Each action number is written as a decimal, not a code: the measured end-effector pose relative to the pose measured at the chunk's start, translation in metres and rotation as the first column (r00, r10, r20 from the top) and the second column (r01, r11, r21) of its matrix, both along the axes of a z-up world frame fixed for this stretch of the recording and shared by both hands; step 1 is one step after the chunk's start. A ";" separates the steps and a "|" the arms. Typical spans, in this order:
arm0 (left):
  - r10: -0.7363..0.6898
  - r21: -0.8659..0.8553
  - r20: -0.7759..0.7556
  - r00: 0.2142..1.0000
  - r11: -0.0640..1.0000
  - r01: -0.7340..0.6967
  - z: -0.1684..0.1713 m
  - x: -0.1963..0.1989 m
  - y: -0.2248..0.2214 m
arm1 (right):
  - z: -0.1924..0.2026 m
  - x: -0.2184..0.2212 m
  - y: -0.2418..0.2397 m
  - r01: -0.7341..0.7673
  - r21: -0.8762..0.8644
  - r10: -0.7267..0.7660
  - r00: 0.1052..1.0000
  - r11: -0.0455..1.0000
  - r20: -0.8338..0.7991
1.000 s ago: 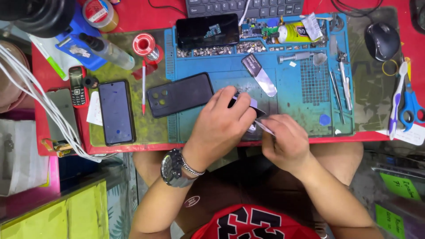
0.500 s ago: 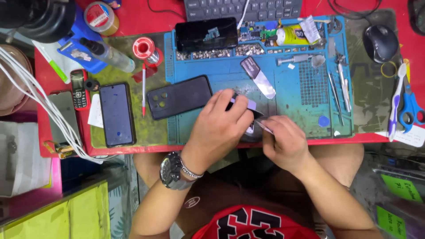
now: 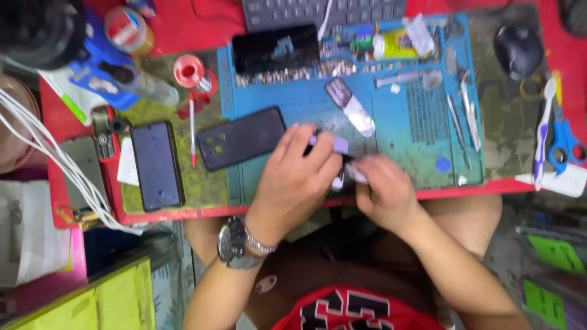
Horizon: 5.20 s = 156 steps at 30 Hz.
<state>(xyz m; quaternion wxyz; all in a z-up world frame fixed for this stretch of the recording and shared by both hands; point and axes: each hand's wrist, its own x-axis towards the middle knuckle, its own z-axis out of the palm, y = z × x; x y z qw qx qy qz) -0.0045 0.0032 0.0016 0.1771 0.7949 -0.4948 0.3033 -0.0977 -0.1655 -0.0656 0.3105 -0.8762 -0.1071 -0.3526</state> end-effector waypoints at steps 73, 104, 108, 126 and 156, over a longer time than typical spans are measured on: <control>-0.054 -0.003 -0.218 0.975 0.999 0.054 -0.016 -0.049 0.038 | -0.032 -0.023 -0.028 0.116 0.978 0.427 0.886 0.171 -0.180; 0.066 0.291 -0.277 0.958 0.956 0.019 0.047 -0.040 0.015 | 0.023 -0.033 -0.014 -0.187 0.156 0.196 0.979 0.970 -0.046; 0.045 0.262 -0.258 0.965 0.965 0.025 0.041 -0.048 0.019 | 0.012 -0.044 -0.015 -0.235 -0.031 0.229 0.963 0.971 -0.139; -0.020 0.213 -0.347 0.938 0.972 0.100 0.031 -0.053 0.032 | 0.025 -0.041 -0.018 -0.371 0.006 0.356 0.887 0.929 -0.295; -0.156 0.026 -0.492 0.856 0.981 0.194 -0.007 -0.017 0.090 | 0.070 0.173 0.019 -0.414 0.893 0.877 0.477 0.174 0.050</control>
